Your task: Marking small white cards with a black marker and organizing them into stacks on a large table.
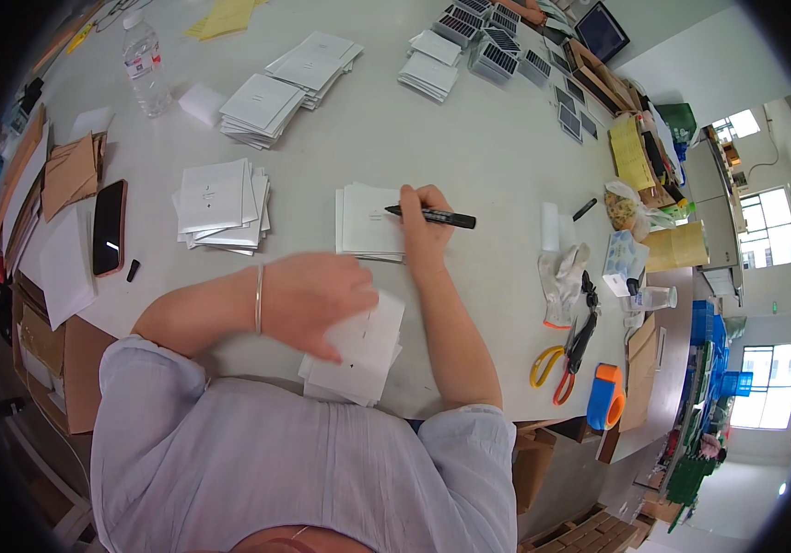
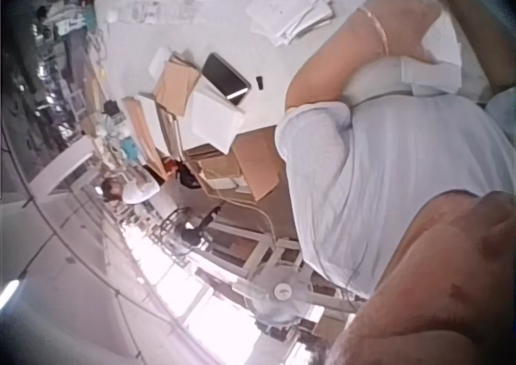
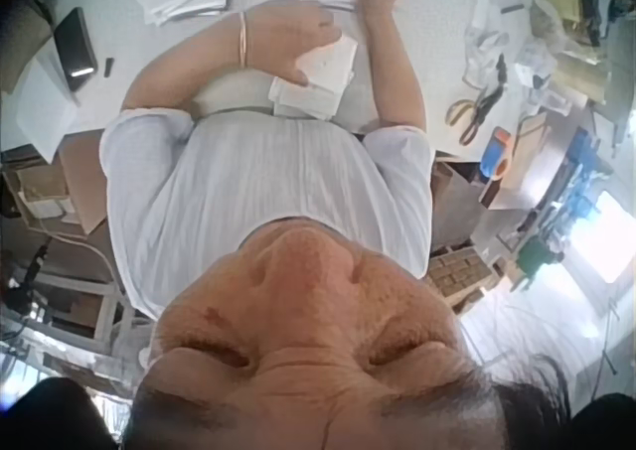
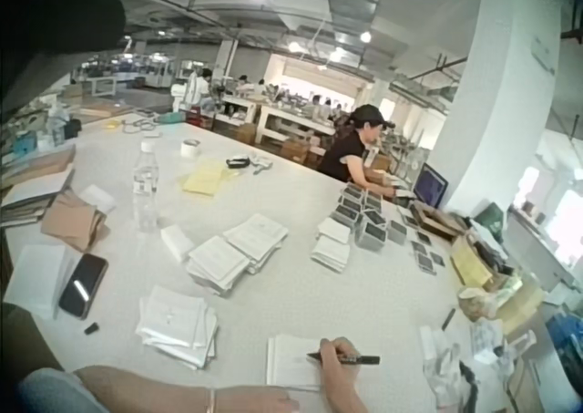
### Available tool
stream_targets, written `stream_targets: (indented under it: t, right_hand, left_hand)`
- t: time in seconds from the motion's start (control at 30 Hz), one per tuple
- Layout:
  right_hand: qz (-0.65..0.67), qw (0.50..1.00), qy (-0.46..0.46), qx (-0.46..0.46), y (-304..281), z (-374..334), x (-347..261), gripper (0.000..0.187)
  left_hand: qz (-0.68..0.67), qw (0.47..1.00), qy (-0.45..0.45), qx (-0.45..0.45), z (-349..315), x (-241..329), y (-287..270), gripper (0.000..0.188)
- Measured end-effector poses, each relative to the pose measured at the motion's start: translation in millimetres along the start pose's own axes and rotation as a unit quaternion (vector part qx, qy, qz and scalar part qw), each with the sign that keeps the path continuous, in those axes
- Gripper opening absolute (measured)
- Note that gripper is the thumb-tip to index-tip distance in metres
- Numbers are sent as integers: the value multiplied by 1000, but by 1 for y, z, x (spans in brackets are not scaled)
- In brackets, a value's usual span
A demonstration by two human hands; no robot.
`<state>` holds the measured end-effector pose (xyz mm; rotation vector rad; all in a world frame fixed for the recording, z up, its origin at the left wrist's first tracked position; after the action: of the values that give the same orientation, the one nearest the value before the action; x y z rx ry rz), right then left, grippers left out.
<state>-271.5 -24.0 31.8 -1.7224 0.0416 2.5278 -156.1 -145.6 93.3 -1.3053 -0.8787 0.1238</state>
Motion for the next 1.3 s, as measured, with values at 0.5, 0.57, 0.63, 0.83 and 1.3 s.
stream_targets:
  t: [0.5,0.57,0.63,0.83,1.3]
  right_hand:
    - [-159,978,-113,-76,17,1,0,24]
    - [-149,979,-118,-68,15,0,-1,24]
    - [-139,981,-124,-61,12,0,-2,24]
    - [-63,993,-88,-47,7,-6,-1,28]
    - [-127,982,-114,-76,12,-10,-5,25]
  left_hand:
    - [68,958,-204,190,32,-90,-7,52]
    - [35,964,-219,148,34,-92,-5,54]
    - [22,965,-224,137,34,-93,-4,54]
    - [24,964,-223,144,33,-93,-5,55]
    - [21,964,-230,133,34,-93,-3,53]
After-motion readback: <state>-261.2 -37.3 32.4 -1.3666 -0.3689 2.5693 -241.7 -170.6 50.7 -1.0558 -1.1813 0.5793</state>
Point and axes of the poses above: each hand's wrist, its own z-axis towards the middle knuckle, its own y-axis out of the palm, x = y × z, the point moved 7 cm from there along z, towards the middle knuckle, and after that the axes turned 14 degrees about -y, right-handed, at the moved point
